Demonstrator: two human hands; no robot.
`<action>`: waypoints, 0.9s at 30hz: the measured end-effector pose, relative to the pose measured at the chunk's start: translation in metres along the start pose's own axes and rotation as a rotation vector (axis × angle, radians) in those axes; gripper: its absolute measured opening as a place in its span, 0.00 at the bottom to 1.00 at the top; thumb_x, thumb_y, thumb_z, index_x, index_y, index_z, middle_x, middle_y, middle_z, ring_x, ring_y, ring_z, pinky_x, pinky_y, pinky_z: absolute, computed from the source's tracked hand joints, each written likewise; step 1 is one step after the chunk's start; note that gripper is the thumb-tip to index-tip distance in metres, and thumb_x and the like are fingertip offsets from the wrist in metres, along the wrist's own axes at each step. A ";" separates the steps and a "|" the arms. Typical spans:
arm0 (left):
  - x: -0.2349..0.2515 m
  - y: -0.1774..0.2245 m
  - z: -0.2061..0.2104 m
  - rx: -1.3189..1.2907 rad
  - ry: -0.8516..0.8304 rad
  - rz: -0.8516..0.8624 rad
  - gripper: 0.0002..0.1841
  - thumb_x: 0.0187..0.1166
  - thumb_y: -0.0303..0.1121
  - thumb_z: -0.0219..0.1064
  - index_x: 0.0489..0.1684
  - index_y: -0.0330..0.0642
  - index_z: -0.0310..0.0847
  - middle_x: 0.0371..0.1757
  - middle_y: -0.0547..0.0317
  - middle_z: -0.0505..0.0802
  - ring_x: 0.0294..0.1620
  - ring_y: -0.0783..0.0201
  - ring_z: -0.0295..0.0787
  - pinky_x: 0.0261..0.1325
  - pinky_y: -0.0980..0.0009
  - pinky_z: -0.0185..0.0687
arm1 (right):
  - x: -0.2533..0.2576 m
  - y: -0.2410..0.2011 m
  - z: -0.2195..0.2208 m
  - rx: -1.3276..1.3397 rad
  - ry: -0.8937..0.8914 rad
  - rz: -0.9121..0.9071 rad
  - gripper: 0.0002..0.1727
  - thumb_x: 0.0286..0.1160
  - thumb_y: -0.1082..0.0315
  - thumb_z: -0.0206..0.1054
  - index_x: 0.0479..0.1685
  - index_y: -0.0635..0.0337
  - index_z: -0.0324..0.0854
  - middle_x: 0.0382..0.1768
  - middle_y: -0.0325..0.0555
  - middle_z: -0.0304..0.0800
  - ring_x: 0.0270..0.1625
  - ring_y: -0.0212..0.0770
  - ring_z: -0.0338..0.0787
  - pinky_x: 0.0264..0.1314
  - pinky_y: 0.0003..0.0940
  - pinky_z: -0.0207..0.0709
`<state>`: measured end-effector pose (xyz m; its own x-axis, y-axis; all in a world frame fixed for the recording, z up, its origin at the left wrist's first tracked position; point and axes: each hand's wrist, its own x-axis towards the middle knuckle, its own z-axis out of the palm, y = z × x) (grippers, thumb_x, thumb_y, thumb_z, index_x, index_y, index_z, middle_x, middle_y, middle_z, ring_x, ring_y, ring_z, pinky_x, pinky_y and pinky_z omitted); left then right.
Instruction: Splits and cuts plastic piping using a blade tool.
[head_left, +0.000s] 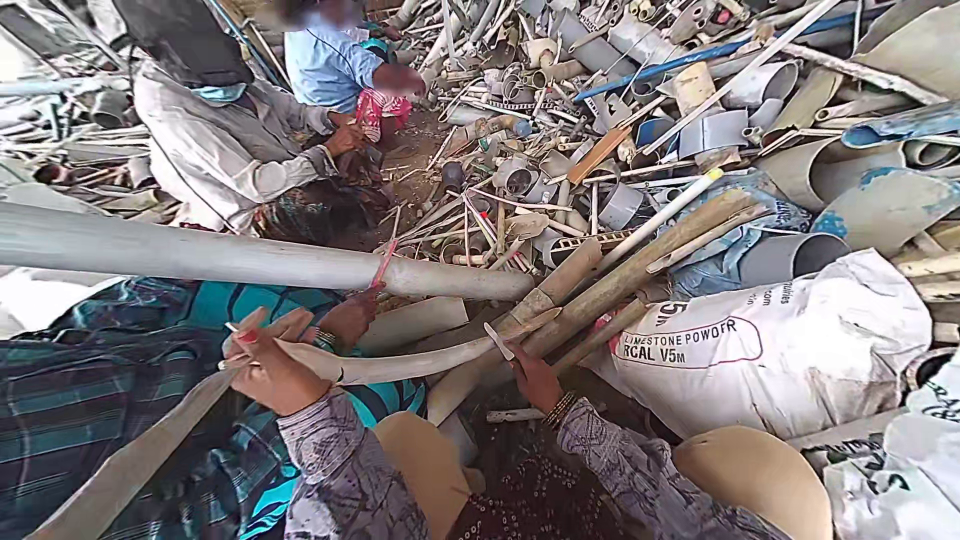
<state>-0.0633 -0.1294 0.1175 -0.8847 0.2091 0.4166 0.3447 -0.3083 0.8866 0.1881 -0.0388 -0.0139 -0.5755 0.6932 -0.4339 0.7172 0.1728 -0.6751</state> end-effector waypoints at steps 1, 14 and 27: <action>-0.006 0.002 -0.003 0.035 0.041 0.027 0.21 0.93 0.36 0.40 0.63 0.21 0.64 0.33 0.68 0.90 0.32 0.80 0.90 0.42 0.79 0.87 | 0.001 0.000 0.002 0.004 -0.006 0.010 0.29 0.96 0.64 0.45 0.95 0.52 0.52 0.60 0.72 0.88 0.64 0.71 0.88 0.71 0.63 0.73; -0.032 0.014 -0.033 -0.081 -0.475 -0.063 0.40 0.86 0.53 0.50 0.83 0.44 0.24 0.47 0.66 0.95 0.34 0.63 0.97 0.40 0.68 0.95 | 0.000 -0.004 0.001 0.038 -0.032 0.067 0.32 0.96 0.65 0.43 0.97 0.49 0.43 0.65 0.70 0.86 0.69 0.70 0.85 0.73 0.63 0.73; 0.018 -0.021 0.097 -0.524 -0.581 0.153 0.17 0.92 0.38 0.33 0.66 0.44 0.63 0.49 0.64 0.96 0.34 0.66 0.95 0.35 0.74 0.91 | 0.071 0.114 -0.019 0.352 0.280 0.471 0.32 0.94 0.67 0.49 0.95 0.56 0.48 0.69 0.71 0.83 0.72 0.66 0.84 0.76 0.58 0.71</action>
<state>-0.0563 -0.0292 0.1261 -0.4844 0.5351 0.6921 0.1294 -0.7386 0.6616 0.2371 0.0435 -0.1101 -0.0723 0.8033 -0.5912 0.6687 -0.4008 -0.6262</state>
